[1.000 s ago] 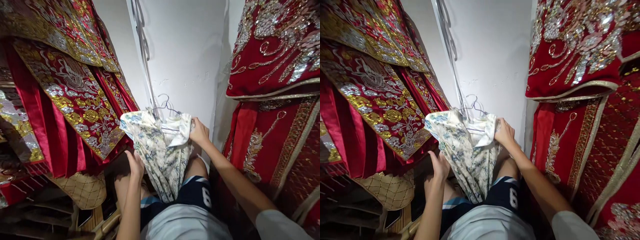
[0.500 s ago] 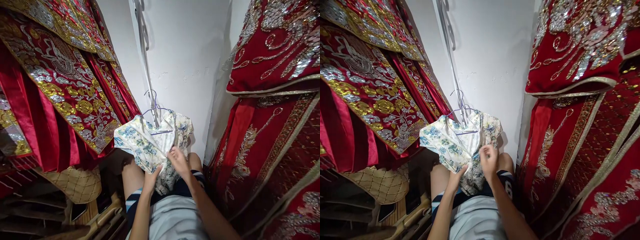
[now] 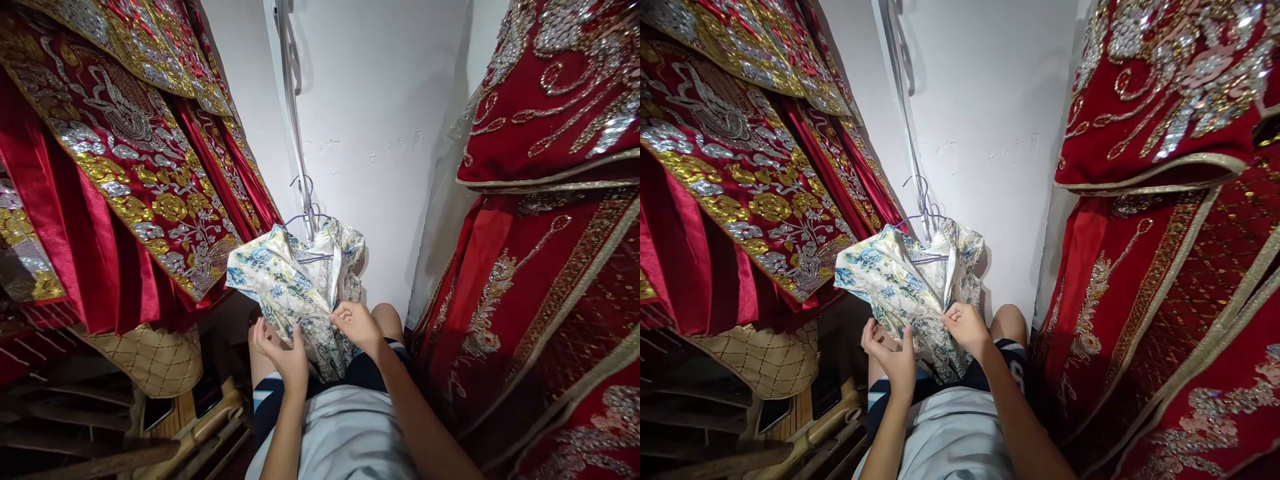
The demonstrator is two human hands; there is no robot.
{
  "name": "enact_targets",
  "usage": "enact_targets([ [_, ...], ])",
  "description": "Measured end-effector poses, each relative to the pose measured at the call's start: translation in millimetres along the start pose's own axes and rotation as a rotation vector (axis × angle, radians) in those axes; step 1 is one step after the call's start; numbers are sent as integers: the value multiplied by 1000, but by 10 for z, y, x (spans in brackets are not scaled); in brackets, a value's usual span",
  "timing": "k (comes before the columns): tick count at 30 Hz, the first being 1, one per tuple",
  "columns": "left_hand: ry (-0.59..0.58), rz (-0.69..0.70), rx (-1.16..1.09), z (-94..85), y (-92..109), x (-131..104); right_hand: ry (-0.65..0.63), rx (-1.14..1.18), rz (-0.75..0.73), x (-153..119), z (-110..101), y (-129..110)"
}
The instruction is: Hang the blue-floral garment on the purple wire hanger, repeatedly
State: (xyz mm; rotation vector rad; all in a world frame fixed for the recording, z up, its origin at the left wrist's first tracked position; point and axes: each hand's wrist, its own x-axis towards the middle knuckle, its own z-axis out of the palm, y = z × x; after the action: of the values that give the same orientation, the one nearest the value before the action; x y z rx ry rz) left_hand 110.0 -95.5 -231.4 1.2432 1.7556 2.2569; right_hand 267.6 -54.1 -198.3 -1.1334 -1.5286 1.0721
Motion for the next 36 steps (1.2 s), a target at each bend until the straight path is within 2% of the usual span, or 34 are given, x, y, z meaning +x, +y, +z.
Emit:
enact_targets([
  [1,37,146,43,-2,18,-9,-18,-13,-6,-3,9,-3],
  [2,7,261,69,8,32,-21,-40,-30,-21,-8,18,-7],
  [4,-188,369,69,61,45,-58,-95,-69,-77,-26,27,-15],
  [6,-402,341,32,134,47,-99,-158,-101,-141,-49,2,-34],
  [8,-523,275,-9,187,55,-125,-191,-137,-190,-60,-61,-90],
  [10,-574,257,-30,196,73,-124,-155,-217,-254,-29,-150,-217],
  [13,-619,276,-15,148,86,-90,-64,-356,-389,159,-281,-560],
  [17,-664,251,15,86,8,-64,80,-459,-540,663,-389,-1123],
  [19,-700,237,25,78,-66,-71,167,-477,-605,906,-417,-1314],
  [21,-733,222,24,80,-130,-73,244,-470,-643,1046,-422,-1391],
  [24,-768,209,-15,108,-100,13,292,-383,-677,1027,-379,-1325],
  [27,-732,251,-106,190,202,299,320,-255,-676,884,-314,-1190],
  [29,-652,327,-131,289,530,596,332,-212,-663,821,-292,-1148],
  [31,-574,461,-120,426,864,917,338,-209,-660,803,-297,-1160],
  [33,-580,613,-72,583,1119,1188,341,-209,-673,809,-321,-1200],
  [36,-613,761,57,778,1294,1401,345,-191,-715,815,-345,-1219],
])
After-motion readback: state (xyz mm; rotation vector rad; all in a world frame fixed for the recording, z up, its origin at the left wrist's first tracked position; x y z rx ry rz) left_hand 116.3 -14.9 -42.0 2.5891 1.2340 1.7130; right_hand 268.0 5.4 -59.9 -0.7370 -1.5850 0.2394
